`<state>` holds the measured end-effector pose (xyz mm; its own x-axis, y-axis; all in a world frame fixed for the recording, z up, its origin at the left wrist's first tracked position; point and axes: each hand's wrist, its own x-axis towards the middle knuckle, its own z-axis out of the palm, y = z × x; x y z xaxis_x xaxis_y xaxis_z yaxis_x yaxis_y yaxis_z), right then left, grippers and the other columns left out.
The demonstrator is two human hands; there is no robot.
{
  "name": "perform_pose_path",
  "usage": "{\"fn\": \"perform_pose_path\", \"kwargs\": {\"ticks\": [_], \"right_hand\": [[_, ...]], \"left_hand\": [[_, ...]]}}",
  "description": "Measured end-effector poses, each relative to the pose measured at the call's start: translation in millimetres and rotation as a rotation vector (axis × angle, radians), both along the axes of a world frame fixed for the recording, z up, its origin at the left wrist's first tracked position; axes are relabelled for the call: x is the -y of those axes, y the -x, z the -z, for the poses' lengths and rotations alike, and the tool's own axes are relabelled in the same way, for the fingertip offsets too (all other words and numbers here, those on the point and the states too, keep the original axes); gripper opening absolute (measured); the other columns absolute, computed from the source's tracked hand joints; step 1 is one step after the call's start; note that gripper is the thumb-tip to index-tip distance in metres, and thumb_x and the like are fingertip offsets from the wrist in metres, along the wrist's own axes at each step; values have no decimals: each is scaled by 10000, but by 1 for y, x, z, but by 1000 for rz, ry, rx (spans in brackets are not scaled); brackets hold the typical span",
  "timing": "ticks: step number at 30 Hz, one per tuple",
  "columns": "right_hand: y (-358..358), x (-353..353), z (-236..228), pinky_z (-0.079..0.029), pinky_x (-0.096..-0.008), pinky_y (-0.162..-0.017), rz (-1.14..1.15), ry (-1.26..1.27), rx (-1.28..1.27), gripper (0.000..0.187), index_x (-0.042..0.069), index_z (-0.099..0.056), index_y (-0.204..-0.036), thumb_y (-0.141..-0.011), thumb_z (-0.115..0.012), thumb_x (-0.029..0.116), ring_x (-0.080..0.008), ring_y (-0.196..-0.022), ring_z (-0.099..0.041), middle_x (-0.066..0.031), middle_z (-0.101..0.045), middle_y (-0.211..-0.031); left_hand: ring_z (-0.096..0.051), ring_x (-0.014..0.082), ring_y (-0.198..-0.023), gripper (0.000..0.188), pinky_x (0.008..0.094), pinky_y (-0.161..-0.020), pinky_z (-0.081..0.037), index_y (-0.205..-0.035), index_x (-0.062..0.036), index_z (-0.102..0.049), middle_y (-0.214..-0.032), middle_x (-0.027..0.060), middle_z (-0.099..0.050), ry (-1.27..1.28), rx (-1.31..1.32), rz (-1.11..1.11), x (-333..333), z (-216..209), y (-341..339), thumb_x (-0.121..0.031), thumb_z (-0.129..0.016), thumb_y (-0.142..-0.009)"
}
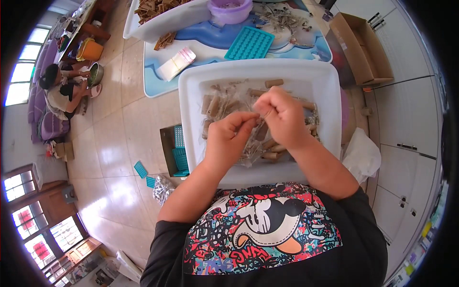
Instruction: The person packages cardboard tubes by hand, placing each tube into an individual plastic bag.
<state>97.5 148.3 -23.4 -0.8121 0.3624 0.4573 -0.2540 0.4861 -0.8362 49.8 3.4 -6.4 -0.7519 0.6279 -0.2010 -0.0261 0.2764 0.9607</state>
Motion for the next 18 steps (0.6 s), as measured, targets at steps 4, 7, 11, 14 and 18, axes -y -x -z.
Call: {"fn": "perform_pose_path", "kwargs": {"ticks": [4,7,11,14,18], "right_hand": [[4,-29,-6,-325,-189,-498,47,960,78,145,52,-553,-811,-892,-487,152,-37,-546,-398,7,-517,-673],[3,-33,-10,-282,-175,-481,11,1015,167,184,50,-567,-871,-910,-468,201,-35,-523,-349,24,-517,-682],[-7,-25,-12,-300,-171,-489,-97,938,323,174,29,-581,-917,-886,-524,190,-19,-548,-379,34,-532,-700],[-4,-13,-13,-326,-166,-504,-197,718,343,163,21,-596,-919,-846,-589,166,-10,-576,-416,41,-547,-717],[-2,-12,-8,-357,-169,-528,-231,639,418,136,15,-609,-879,-820,-617,137,-7,-617,-455,40,-561,-731]], "left_hand": [[-563,69,-753,149,199,-660,-451,-977,19,-594,-871,61,-643,-175,109,-94,5,2,5,-64,-527,-873],[-581,96,-779,157,215,-689,-465,-992,21,-575,-898,74,-640,-281,239,-153,10,-7,13,-71,-515,-881],[-589,109,-783,161,223,-692,-472,-1002,20,-567,-905,78,-636,-290,244,-168,15,-11,21,-75,-509,-885],[-590,107,-782,161,221,-686,-474,-1002,19,-567,-904,83,-636,-255,240,-158,15,-15,23,-76,-515,-882],[-595,109,-786,163,223,-685,-480,-1005,21,-565,-912,86,-637,-261,234,-130,17,-11,24,-71,-519,-879]]}}
